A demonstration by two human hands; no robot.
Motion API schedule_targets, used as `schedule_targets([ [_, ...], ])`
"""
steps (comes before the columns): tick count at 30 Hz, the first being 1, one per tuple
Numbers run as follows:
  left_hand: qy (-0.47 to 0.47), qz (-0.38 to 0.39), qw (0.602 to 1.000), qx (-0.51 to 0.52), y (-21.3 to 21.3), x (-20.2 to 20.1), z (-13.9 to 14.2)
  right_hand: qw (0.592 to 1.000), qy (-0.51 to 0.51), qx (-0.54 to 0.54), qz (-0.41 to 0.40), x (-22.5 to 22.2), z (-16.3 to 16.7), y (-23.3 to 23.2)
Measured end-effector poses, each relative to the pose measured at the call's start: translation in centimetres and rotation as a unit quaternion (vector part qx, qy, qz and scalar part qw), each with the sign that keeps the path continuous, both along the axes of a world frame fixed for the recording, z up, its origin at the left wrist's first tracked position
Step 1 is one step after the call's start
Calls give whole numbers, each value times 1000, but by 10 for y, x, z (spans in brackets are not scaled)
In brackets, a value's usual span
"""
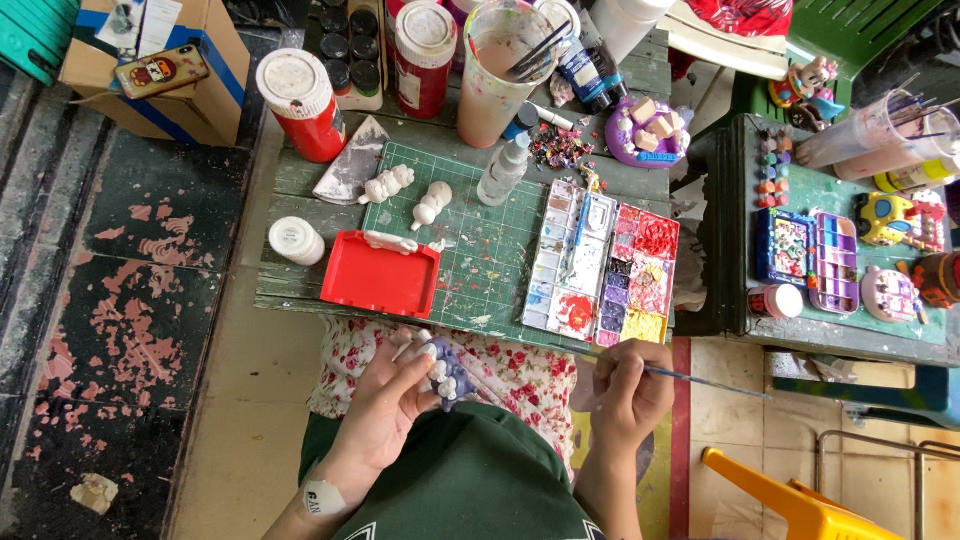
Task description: The person paints a small white figurine with purple paint using a fine brush. They repeatedly dip the brush into a paint palette and apply paint to the figurine's surface while holding it in the other hand.
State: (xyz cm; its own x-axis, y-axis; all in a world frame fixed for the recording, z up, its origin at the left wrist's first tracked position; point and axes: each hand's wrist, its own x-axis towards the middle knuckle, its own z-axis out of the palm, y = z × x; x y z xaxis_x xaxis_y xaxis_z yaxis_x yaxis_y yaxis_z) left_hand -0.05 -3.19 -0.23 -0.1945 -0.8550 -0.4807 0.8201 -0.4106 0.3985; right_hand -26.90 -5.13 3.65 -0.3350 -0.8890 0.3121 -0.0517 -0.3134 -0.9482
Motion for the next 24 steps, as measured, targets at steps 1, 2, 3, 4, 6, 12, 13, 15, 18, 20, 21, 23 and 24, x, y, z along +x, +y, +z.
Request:
schedule_targets([
  [1,3,-1,1000,-8,1,-1,0,1000,-18,8,-8,0,-1,2],
  [2,6,-2,1000,-16,2,-2,1,1000,-15,5,16,2,-2,4],
  [3,8,-3,1000,-24,2,-3,2,999,-12,3,40,5,-3,6],
  [4,-3,-10,1000,-20,3,-3,3,998,-9,0,63,8,-3,8],
  [6,-23,-27,999,-10,6,-2,7,995,-9,40,91,16,-4,16],
  [12,-39,-49,996,-71,7,-3,18,988,-29,47,146,29,-7,30],
  [13,-84,-34,988,-122,8,-5,21,988,-29,43,148,29,-8,31],
  [15,-173,-2,959,-225,10,-8,28,989,-26,48,140,27,-9,31],
  [18,-339,23,890,-305,13,-8,36,989,-6,62,137,27,-9,32],
  [20,-405,34,854,-325,10,-8,40,988,7,75,137,28,-9,32],
  [21,-437,40,834,-335,9,-8,41,987,11,81,136,29,-10,32],
  [23,-439,41,834,-331,9,-7,44,987,8,87,137,31,-10,30],
  [24,-440,41,835,-329,9,-7,44,987,0,85,139,32,-10,29],
])
